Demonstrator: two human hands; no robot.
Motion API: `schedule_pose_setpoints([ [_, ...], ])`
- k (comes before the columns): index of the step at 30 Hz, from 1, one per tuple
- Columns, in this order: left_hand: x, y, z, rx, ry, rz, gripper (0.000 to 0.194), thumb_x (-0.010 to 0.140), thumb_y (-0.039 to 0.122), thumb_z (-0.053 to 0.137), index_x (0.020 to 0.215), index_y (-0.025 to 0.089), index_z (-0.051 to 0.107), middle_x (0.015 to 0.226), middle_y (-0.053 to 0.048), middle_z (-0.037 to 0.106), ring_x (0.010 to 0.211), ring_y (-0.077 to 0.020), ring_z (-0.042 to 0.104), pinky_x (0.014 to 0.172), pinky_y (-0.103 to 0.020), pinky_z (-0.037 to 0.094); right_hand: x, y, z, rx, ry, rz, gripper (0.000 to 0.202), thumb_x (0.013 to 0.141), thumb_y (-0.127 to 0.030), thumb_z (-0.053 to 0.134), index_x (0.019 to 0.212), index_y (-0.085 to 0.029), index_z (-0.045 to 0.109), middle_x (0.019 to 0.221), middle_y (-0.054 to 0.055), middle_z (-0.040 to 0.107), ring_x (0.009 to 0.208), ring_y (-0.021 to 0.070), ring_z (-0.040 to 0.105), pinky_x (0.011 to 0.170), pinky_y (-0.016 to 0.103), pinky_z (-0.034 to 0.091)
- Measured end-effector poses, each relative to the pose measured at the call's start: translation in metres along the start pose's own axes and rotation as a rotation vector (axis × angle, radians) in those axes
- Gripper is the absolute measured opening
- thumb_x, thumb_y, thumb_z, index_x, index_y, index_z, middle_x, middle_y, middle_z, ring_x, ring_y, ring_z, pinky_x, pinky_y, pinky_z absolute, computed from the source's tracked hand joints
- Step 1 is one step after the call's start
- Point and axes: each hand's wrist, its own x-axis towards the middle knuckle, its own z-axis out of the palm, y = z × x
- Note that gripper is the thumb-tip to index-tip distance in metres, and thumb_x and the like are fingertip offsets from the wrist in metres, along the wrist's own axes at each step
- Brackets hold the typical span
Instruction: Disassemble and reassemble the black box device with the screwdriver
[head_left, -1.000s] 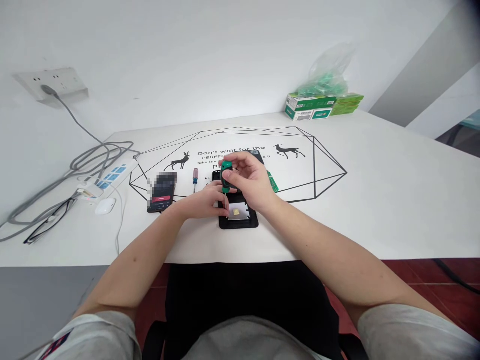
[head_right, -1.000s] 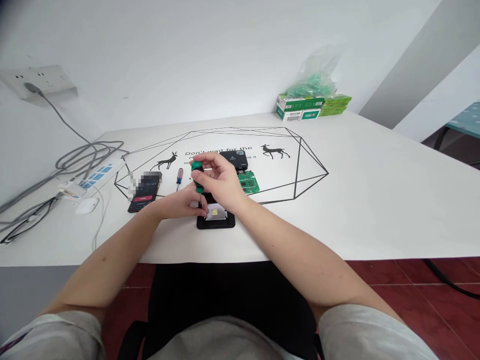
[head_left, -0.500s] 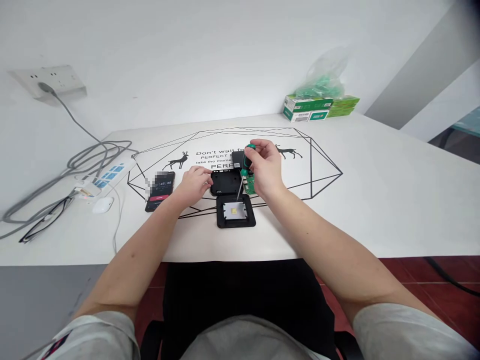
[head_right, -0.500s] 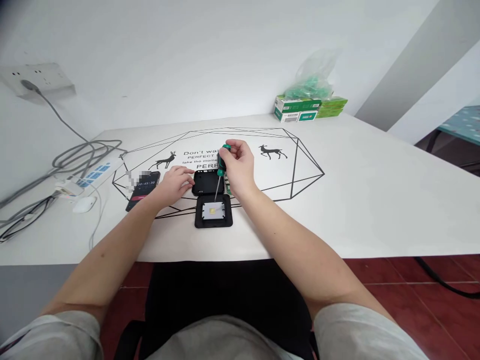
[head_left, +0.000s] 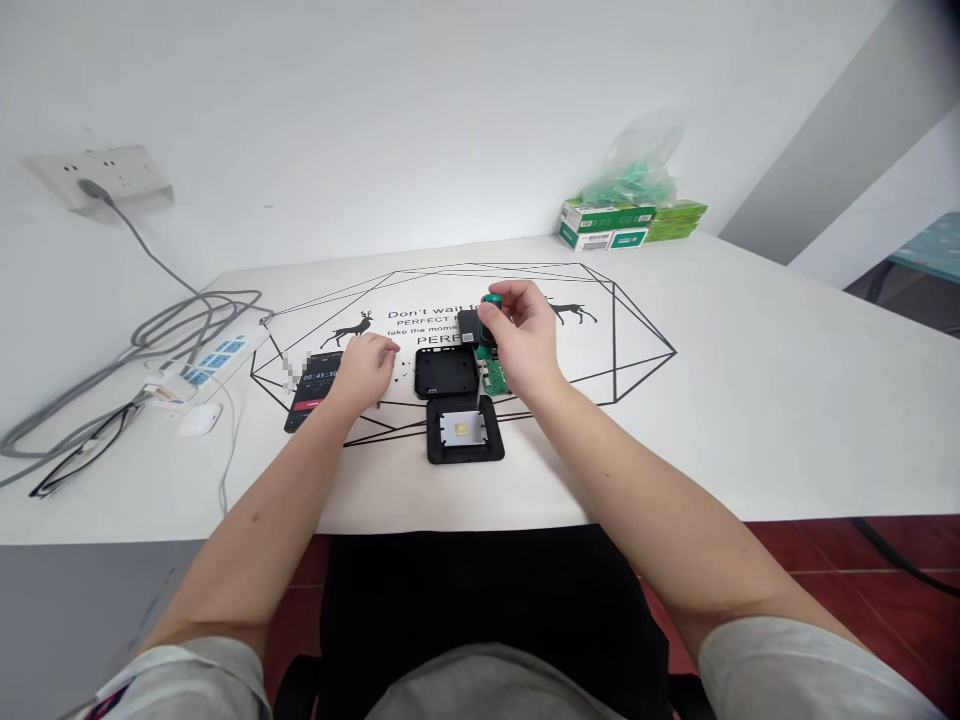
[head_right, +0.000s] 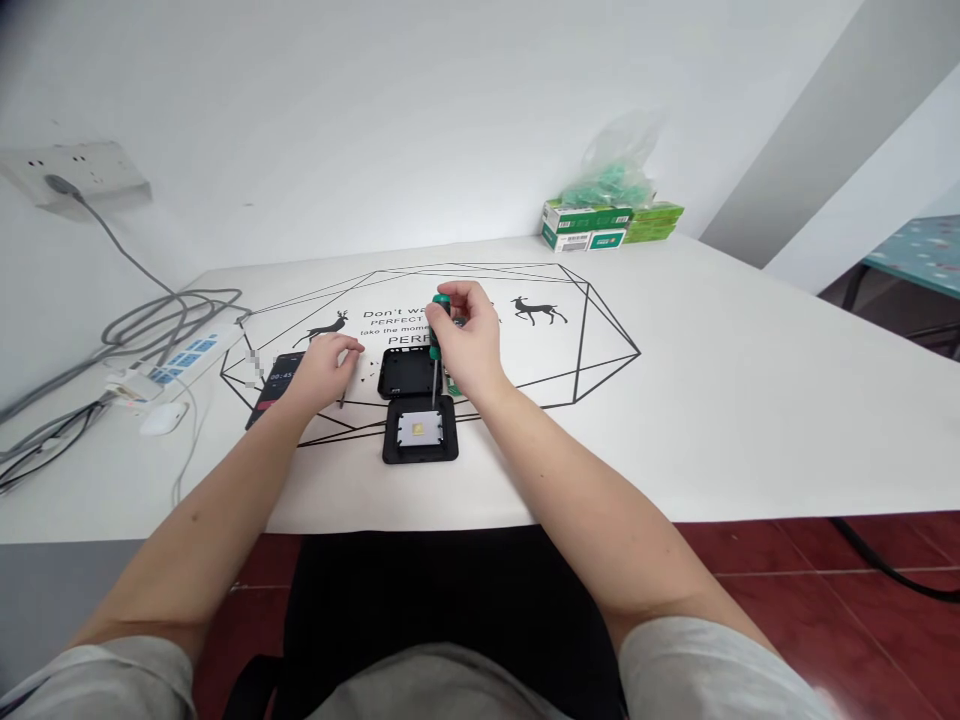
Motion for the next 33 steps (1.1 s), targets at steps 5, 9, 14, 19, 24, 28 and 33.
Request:
schedule_pose_setpoints([
  [5,-0.010,0.024,-0.004,-0.148,-0.152,0.219,0.035,0.101,0.049,0.065,0.125,0.025,0.076,0.142,-0.012,0.072,0.143,-0.0353,0.056,0.128,-0.059,0.042,-0.006,-0.013,0.002,-0.073,-0.095,-0.011,0.021,0.082,-0.029,0.076,0.101,-0.027,0.067,0.095,0.000,0.070,0.086,0.0173,0.062,0.073,0.034,0.052],
  [9,-0.021,0.042,-0.006,-0.217,-0.400,0.311,0.050,0.090,0.058,0.083,0.130,0.030,0.078,0.154,-0.010,0.067,0.158,-0.0383,0.043,0.133,-0.063,0.037,-0.013,-0.021,0.004,-0.107,-0.189,-0.035,0.019,0.083,-0.029,0.073,0.101,-0.027,0.068,0.095,0.001,0.069,0.085,0.0173,0.063,0.066,0.032,0.051],
  [14,-0.027,0.050,-0.010,-0.234,-0.489,0.350,0.052,0.081,0.059,0.093,0.124,0.032,0.081,0.158,-0.009,0.064,0.161,-0.0410,0.039,0.133,-0.066,0.036,-0.021,-0.026,0.002,-0.083,-0.253,-0.187,0.017,0.085,-0.029,0.070,0.102,-0.028,0.067,0.102,0.003,0.071,0.093,0.0202,0.067,0.072,0.036,0.058],
  [19,-0.028,0.055,-0.012,-0.192,-0.534,0.390,0.045,0.076,0.059,0.097,0.104,0.028,0.080,0.152,-0.009,0.066,0.158,-0.0444,0.040,0.133,-0.065,0.036,-0.027,-0.027,0.003,-0.143,-0.286,-0.291,0.016,0.088,-0.029,0.068,0.104,-0.028,0.067,0.101,0.004,0.072,0.092,0.0219,0.068,0.073,0.039,0.059],
  [24,-0.029,0.062,-0.013,-0.142,-0.539,0.391,0.047,0.074,0.058,0.099,0.099,0.025,0.076,0.146,-0.011,0.068,0.154,-0.0454,0.044,0.131,-0.064,0.037,-0.029,-0.025,0.003,-0.193,-0.315,-0.370,0.019,0.085,-0.023,0.068,0.103,-0.029,0.068,0.099,0.004,0.075,0.086,0.0214,0.067,0.072,0.040,0.058],
  [28,-0.029,0.066,-0.014,-0.136,-0.542,0.400,0.044,0.076,0.055,0.097,0.095,0.025,0.072,0.143,-0.011,0.069,0.152,-0.0443,0.045,0.129,-0.062,0.040,-0.029,-0.022,0.002,-0.227,-0.309,-0.384,0.018,0.086,-0.025,0.068,0.103,-0.029,0.068,0.099,0.004,0.075,0.087,0.0221,0.068,0.073,0.041,0.060],
  [33,-0.030,0.059,-0.018,-0.143,-0.551,0.367,0.045,0.072,0.056,0.098,0.089,0.025,0.070,0.149,-0.011,0.067,0.160,-0.0457,0.037,0.131,-0.064,0.036,-0.032,-0.019,0.003,-0.211,-0.269,-0.403,0.015,0.091,-0.028,0.068,0.107,-0.029,0.069,0.103,0.006,0.074,0.090,0.0220,0.068,0.075,0.041,0.061],
])
